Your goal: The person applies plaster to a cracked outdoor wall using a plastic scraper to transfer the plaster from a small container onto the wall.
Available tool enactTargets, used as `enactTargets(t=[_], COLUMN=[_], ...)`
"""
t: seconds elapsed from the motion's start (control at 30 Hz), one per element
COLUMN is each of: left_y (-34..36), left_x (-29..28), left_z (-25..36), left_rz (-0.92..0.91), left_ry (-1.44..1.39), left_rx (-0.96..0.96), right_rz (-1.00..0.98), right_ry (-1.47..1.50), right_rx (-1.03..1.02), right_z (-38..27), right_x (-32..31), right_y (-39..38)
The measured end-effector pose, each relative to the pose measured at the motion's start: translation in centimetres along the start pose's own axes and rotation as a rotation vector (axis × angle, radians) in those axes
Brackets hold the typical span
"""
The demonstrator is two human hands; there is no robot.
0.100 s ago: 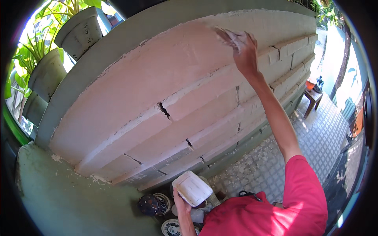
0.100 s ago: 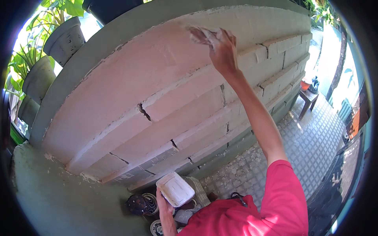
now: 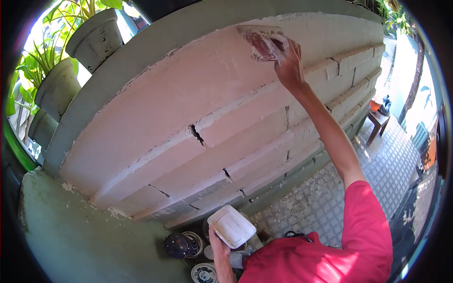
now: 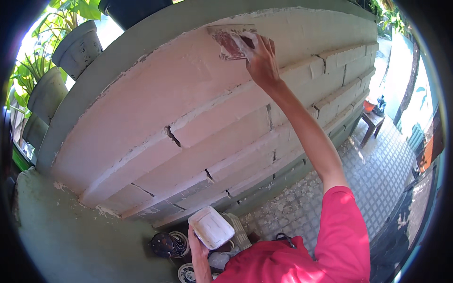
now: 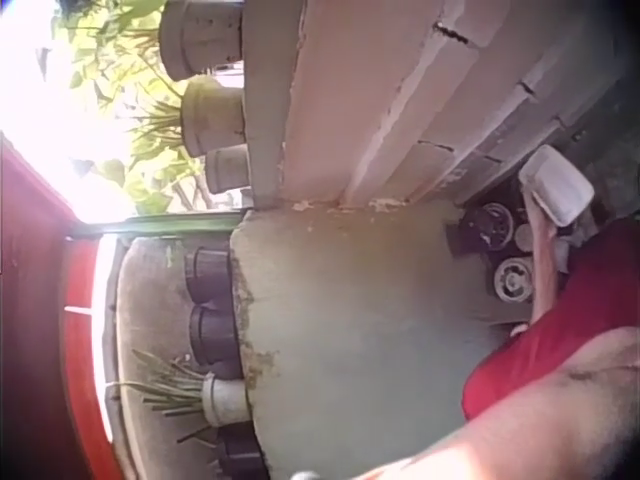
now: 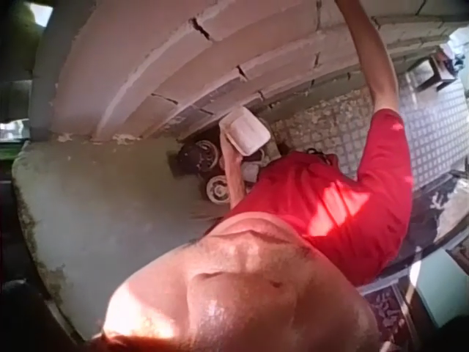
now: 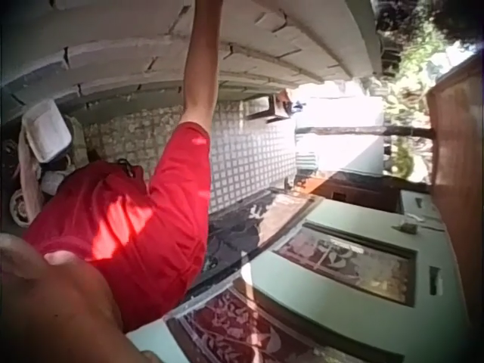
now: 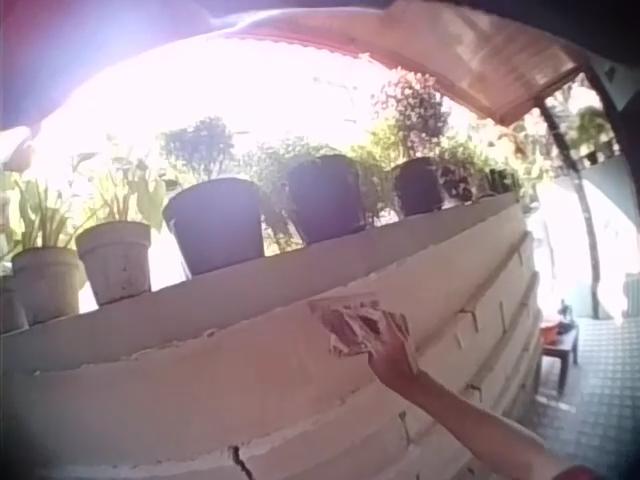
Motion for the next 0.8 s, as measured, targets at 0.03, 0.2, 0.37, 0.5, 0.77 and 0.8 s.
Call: enactTargets(t=[0.03,0.2,0.37,0.5,0.77,0.8], left_y=[0.3,2.3,5.7,8.0,6.8,5.8], left_x=[0.5,2.5,5.4,7.7,8.5,8.8], left_z=[-0.9,-4.3,-7.6,-9.4,-10.2,-9.8], left_rz=[0.003,0.102,0.117,0.124,0.072,0.066], left_ry=[-0.015,0.008,-0.010,0.020,0.003,-0.008], left_rx=[-0.017,-0.011,-0.027,-0.009,-0.023,-0.026], right_rz=[0.018,-0.016,-0.076,-0.103,-0.317,-0.365], right_ry=[-0.016,-0.097,-0.099,-0.079,-0.112,-0.094], right_rx=[-0.056,-0.128,-0.229,-0.309,-0.358,-0.350], right_z=[0.2,1.9,4.4,6.2,7.3,6.9], right_x=[0.8,5.9,8.4,9.5,7.5,6.9], right_y=[0.0,-0.7,0.1,-0.2,-5.4,-5.6])
Point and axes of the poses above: each hand's wrist, its own y-axis towards the middle knuckle, its own x-axis out of the palm, z = x × y, the point moved 9 cm from there along y, towards the middle knuckle, and after that the axes turned 12 degrees about x, right-handed, at the moved point
